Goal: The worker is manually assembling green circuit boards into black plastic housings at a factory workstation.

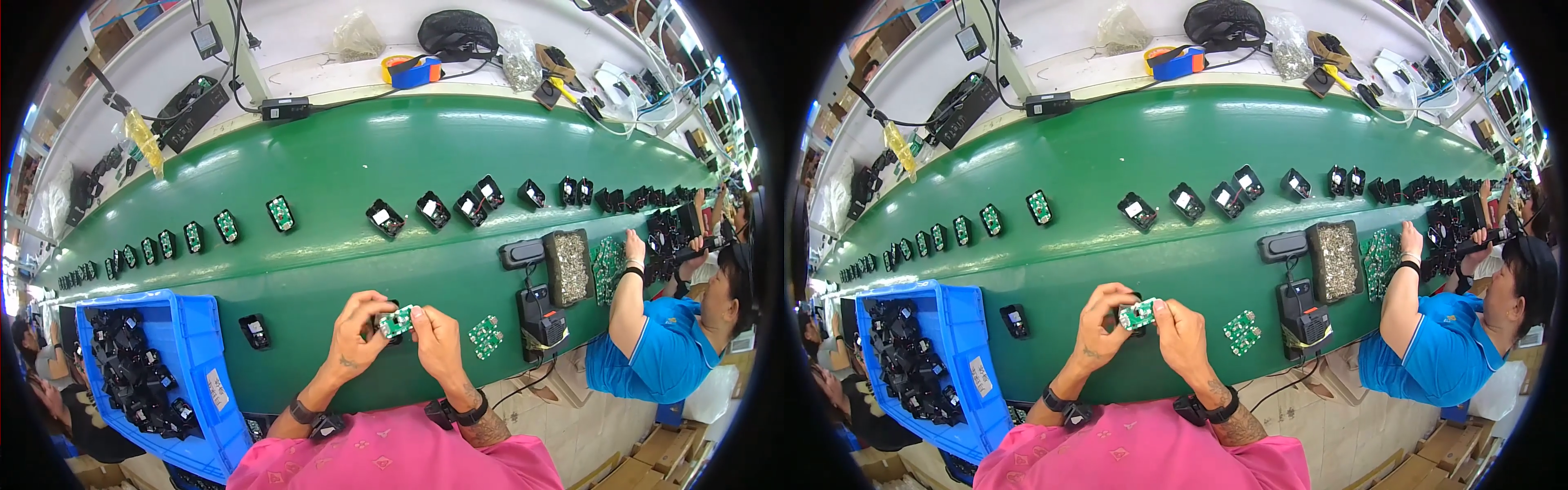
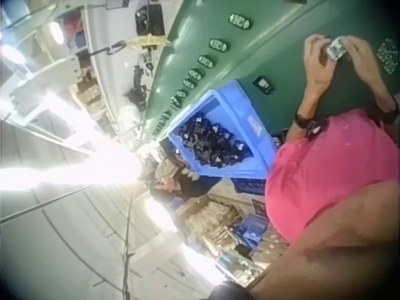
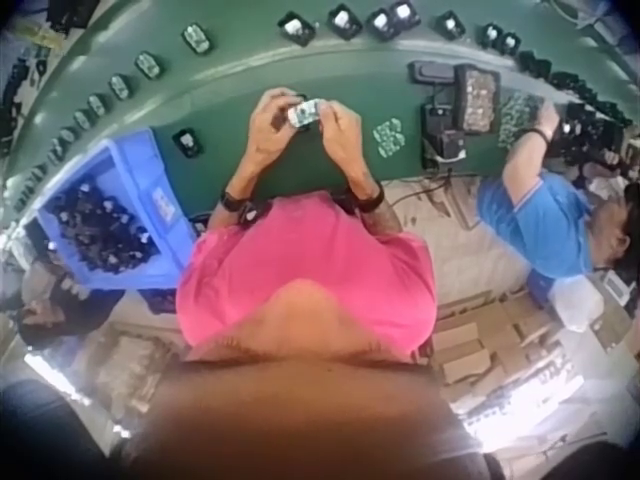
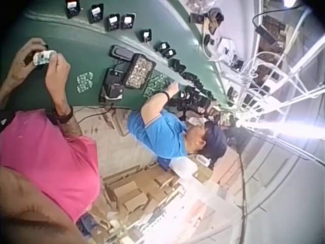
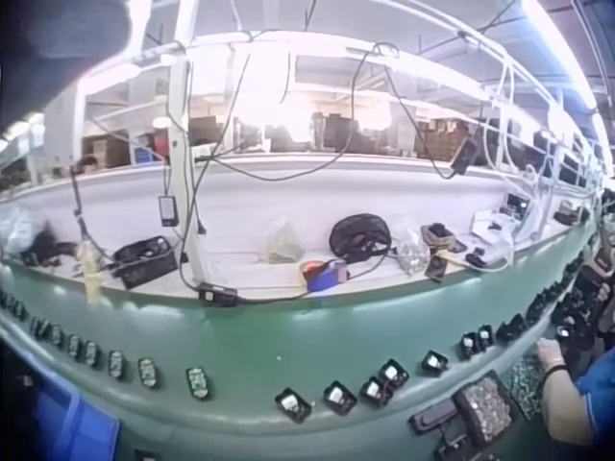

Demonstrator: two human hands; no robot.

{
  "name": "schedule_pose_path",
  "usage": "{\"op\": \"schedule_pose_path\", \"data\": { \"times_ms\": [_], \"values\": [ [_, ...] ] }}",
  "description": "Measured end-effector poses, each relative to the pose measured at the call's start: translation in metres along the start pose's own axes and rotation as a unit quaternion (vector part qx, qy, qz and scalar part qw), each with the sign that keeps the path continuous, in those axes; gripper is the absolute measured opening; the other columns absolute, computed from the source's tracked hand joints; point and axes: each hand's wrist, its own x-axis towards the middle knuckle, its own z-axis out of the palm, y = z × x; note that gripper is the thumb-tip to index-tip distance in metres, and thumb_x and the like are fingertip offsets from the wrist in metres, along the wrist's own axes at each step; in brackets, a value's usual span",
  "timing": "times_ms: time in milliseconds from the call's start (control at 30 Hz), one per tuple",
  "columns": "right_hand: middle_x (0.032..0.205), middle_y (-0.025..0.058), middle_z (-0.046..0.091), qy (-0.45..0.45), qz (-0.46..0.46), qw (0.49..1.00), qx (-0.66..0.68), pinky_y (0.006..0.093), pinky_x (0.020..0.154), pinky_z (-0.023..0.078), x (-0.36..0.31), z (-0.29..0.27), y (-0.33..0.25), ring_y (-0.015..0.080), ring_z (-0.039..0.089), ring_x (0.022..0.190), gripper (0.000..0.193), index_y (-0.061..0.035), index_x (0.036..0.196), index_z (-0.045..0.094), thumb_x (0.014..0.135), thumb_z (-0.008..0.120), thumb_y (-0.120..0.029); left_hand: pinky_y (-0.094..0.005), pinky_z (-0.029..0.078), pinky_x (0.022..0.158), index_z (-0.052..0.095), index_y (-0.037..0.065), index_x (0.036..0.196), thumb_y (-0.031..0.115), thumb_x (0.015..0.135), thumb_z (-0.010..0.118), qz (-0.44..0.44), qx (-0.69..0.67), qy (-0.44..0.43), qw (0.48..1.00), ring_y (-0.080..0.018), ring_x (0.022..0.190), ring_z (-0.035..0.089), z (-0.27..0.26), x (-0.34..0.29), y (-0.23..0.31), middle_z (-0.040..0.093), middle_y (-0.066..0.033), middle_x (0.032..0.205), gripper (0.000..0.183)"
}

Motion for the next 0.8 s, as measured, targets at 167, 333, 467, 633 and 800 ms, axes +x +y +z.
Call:
{"op": "schedule_pose_path", "data": {
  "times_ms": [167,333,467,633,800],
  "values": [
    [0.057,0.0150,0.047,0.040,-0.043,0.996,-0.074,0.0385,0.049,0.037,0.001,0.008,0.004,0.0237,0.046,0.048,0.034,0.0018,0.072,0.052,0.100,0.055,-0.017,-0.0216,0.051,0.064,0.053,0.000,0.133,0.006,0.074,0.082,-0.131,-0.307,-0.008,0.943,-0.0126,0.091,0.062,0.001,0.001,0.000,0.059,-0.0098,0.122,0.065],
    [0.061,0.0162,0.051,0.054,-0.073,0.992,-0.091,0.0391,0.050,0.039,0.001,0.011,-0.002,0.0278,0.049,0.051,0.031,0.0019,0.073,0.053,0.099,0.055,-0.014,-0.0223,0.052,0.062,0.048,0.003,0.139,0.010,0.080,0.081,-0.214,-0.367,-0.030,0.905,-0.0124,0.093,0.064,0.001,-0.001,-0.001,0.064,-0.0060,0.113,0.068],
    [0.064,0.0168,0.054,0.074,-0.083,0.991,-0.072,0.0400,0.052,0.041,0.004,0.015,-0.002,0.0293,0.053,0.053,0.028,0.0021,0.075,0.055,0.098,0.056,-0.014,-0.0229,0.048,0.060,0.041,0.008,0.145,0.007,0.084,0.076,-0.285,-0.481,-0.048,0.828,-0.0130,0.090,0.063,0.002,-0.003,0.008,0.060,-0.0057,0.113,0.070],
    [0.066,0.0166,0.056,0.063,-0.102,0.986,-0.114,0.0404,0.053,0.043,0.006,0.011,0.003,0.0309,0.055,0.055,0.025,0.0021,0.076,0.058,0.097,0.058,-0.012,-0.0257,0.046,0.067,0.032,0.016,0.148,0.005,0.085,0.072,-0.241,-0.461,-0.076,0.851,-0.0138,0.090,0.059,0.003,-0.004,0.006,0.053,-0.0022,0.112,0.075],
    [0.066,0.0165,0.056,0.030,-0.150,0.977,-0.149,0.0418,0.053,0.043,0.008,0.009,0.002,0.0321,0.055,0.056,0.023,0.0018,0.076,0.058,0.096,0.059,-0.011,-0.0244,0.044,0.063,0.032,0.017,0.147,0.003,0.088,0.063,-0.251,-0.401,-0.074,0.878,-0.0097,0.082,0.054,-0.004,-0.001,0.007,0.051,-0.0013,0.106,0.068]
  ]
}}
